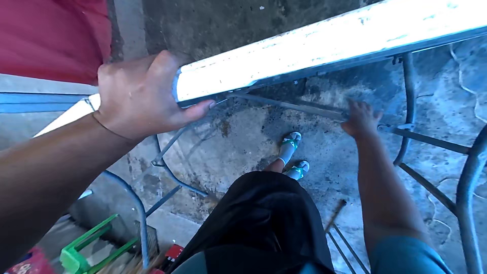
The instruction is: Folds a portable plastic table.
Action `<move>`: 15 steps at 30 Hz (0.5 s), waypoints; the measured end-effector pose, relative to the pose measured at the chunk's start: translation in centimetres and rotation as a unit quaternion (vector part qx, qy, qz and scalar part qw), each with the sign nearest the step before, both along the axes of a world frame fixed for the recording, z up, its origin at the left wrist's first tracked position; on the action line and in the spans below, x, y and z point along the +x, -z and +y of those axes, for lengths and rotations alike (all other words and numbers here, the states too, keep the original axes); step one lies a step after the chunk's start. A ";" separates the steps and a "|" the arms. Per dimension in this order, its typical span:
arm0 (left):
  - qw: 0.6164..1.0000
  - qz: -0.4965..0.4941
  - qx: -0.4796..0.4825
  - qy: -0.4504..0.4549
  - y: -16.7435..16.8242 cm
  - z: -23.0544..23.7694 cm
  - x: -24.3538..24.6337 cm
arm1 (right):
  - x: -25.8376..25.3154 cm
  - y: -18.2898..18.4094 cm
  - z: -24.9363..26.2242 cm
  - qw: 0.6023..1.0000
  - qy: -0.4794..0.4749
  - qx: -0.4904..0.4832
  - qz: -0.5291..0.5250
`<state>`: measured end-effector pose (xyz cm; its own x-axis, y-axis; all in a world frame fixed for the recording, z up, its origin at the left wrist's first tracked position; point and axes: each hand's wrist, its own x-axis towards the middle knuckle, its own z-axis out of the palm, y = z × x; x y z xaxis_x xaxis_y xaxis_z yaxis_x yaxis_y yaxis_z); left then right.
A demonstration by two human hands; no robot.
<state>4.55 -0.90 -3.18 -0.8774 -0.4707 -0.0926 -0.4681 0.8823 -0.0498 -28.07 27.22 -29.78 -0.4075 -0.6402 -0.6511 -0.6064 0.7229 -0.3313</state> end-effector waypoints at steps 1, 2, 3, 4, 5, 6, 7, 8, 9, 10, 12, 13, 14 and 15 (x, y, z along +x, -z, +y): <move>1.000 -0.002 0.003 -0.004 0.1 -0.1 0.2 | -0.9 -0.1 1.6 1.000 0.025 0.006 0.013; 1.000 -0.003 0.006 -0.006 0.2 -0.2 0.3 | -1.5 -0.1 3.1 0.999 0.045 0.007 0.022; 1.000 -0.002 0.009 -0.007 0.2 -0.3 0.3 | -1.6 -0.2 4.6 0.997 0.064 -0.003 0.031; 1.000 0.001 0.011 -0.005 0.2 -0.3 0.1 | -1.3 -0.5 6.1 0.995 0.086 -0.026 0.042; 1.000 0.002 0.012 -0.003 0.1 -0.3 0.0 | -0.8 -1.1 7.7 0.990 0.116 -0.053 0.052; 1.000 0.001 0.010 -0.003 0.0 -0.1 -0.2 | -0.1 -1.9 9.6 0.983 0.153 -0.074 0.065; 1.000 -0.002 0.008 -0.005 -0.3 0.0 -0.5 | 0.5 -2.9 11.9 0.974 0.196 -0.080 0.086; 1.000 -0.007 0.004 -0.010 -0.5 0.2 -0.8 | 0.9 -4.2 14.6 0.960 0.244 -0.073 0.117; 1.000 -0.015 0.003 -0.016 -0.7 0.3 -1.2 | 1.3 -5.8 17.6 0.942 0.294 -0.053 0.152; 0.999 -0.022 0.008 -0.022 -0.9 0.3 -1.4 | 1.6 -7.4 21.1 0.919 0.341 -0.031 0.195; 0.999 -0.028 0.015 -0.023 -1.1 0.3 -1.8 | 2.0 -10.1 28.5 0.865 0.422 0.037 0.269; 0.999 -0.031 0.019 -0.025 -1.2 0.4 -1.9 | 2.2 -11.1 32.2 0.842 0.451 0.078 0.286; 0.999 -0.037 0.022 -0.028 -1.4 0.4 -2.1 | 2.3 -11.7 35.8 0.824 0.474 0.122 0.285; 0.998 -0.045 0.026 -0.034 -1.5 0.5 -2.2 | 2.3 -12.1 38.9 0.812 0.492 0.167 0.266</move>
